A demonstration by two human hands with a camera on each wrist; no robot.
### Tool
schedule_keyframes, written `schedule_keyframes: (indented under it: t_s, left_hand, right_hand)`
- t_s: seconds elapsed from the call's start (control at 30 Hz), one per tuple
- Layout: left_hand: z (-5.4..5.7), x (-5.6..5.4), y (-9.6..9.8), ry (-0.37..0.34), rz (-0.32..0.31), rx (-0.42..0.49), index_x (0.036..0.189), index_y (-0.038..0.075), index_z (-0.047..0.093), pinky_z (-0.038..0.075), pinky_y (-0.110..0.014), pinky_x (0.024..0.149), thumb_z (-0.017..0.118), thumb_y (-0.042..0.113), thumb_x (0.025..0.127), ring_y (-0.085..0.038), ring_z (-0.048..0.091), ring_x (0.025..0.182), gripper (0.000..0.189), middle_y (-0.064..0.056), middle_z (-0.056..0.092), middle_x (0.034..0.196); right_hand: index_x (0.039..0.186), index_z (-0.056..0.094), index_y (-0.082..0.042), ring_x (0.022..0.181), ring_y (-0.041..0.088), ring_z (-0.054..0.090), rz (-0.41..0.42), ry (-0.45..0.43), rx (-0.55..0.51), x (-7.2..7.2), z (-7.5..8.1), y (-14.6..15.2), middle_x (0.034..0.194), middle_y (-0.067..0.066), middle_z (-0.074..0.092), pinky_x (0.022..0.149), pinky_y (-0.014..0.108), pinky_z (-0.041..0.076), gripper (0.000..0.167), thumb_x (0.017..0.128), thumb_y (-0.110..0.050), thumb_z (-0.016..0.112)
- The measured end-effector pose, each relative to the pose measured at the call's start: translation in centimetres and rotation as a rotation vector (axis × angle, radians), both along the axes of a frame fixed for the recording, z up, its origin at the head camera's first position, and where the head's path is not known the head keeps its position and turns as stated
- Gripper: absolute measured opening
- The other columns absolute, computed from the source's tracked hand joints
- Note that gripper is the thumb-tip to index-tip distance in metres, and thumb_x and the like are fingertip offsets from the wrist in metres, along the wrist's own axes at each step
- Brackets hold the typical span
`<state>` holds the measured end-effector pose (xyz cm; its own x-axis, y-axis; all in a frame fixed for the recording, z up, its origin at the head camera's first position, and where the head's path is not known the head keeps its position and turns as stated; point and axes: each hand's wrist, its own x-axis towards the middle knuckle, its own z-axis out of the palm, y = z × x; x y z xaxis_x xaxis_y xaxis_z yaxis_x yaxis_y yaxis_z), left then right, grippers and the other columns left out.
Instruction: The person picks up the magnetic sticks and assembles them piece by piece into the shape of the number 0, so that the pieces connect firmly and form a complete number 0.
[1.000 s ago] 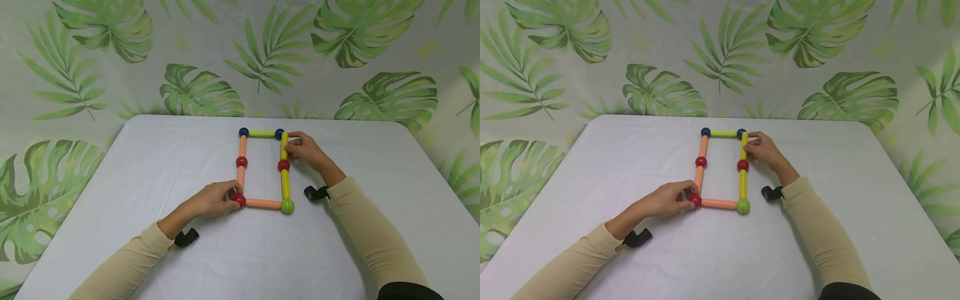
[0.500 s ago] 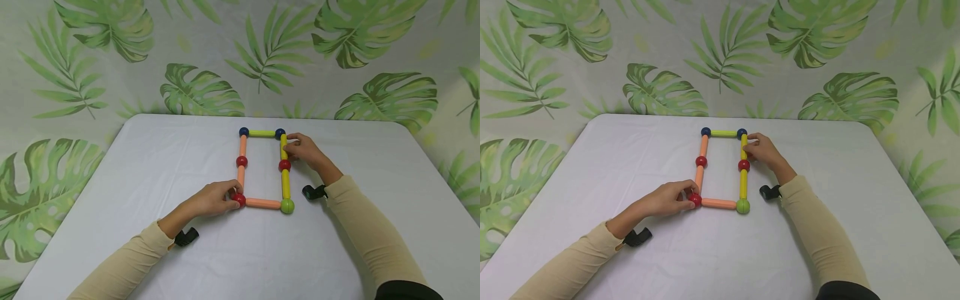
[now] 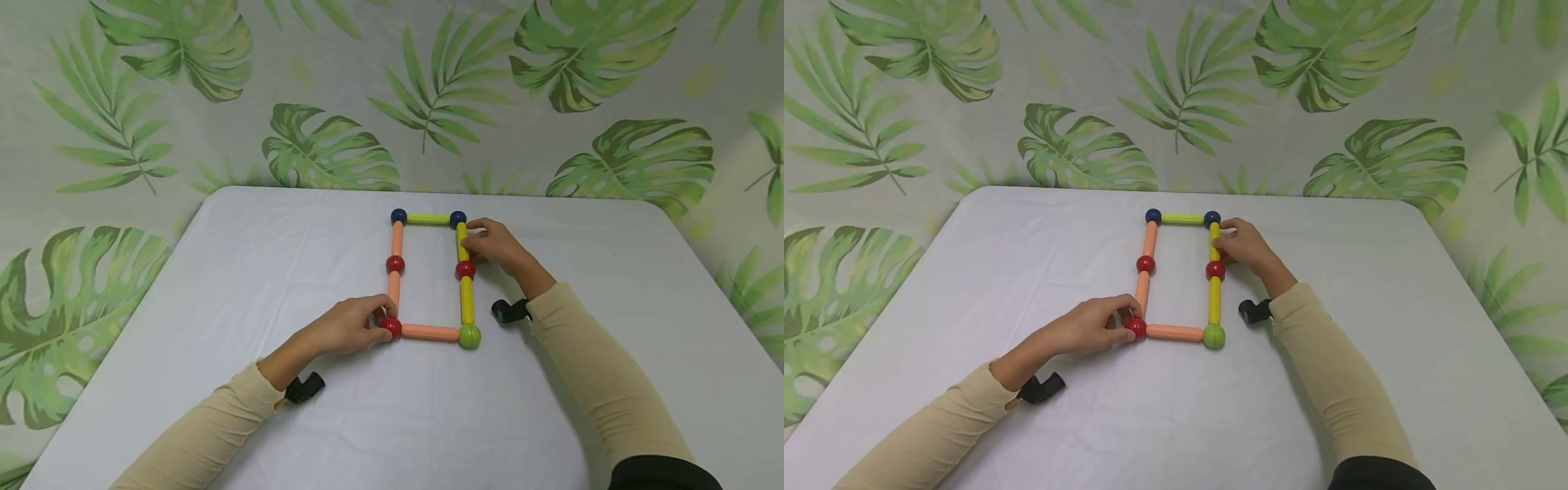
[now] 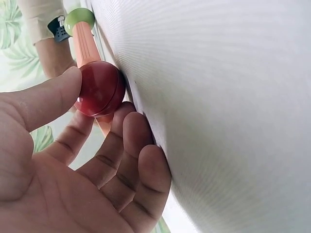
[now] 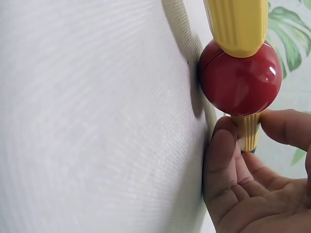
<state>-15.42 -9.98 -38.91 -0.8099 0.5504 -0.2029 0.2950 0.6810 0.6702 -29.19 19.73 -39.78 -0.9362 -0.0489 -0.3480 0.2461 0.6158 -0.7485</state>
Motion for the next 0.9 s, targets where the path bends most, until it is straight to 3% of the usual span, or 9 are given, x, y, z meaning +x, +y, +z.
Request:
schedule_keyframes:
  t_s: [0.37,0.7,0.9]
  left_hand:
    - [-0.1,-0.1,0.1,0.02,-0.004,-0.006,0.112,0.02,0.06,0.045,-0.024,0.063,0.071,0.019,0.091,-0.012,0.055,0.072,0.024,0.0,0.066,0.096]
    - [-0.2,-0.6,0.7,0.104,0.002,-0.023,0.111,0.017,0.062,0.045,-0.024,0.066,0.072,0.018,0.09,-0.012,0.054,0.071,0.023,0.001,0.068,0.096]
    - [0.0,-1.1,1.5,0.122,0.014,-0.04,0.11,0.016,0.062,0.043,-0.024,0.065,0.072,0.019,0.09,-0.013,0.054,0.07,0.022,0.0,0.068,0.096]
  right_hand:
    - [0.151,0.034,-0.009,0.104,0.03,0.064,-0.011,-0.003,0.034,-0.5,-0.2,-0.3,0.138,0.021,0.056,0.099,0.039,0.053,0.059,0.099,-0.024,0.057]
    - [0.149,0.037,-0.007,0.098,0.026,0.061,-0.033,0.019,0.065,-0.9,0.4,-0.8,0.133,0.022,0.056,0.084,0.03,0.052,0.055,0.098,-0.021,0.056]
    - [0.149,0.038,-0.009,0.102,0.027,0.059,-0.076,0.021,0.105,-1.5,0.4,-1.0,0.134,0.021,0.053,0.091,0.034,0.052,0.054,0.1,-0.022,0.055]
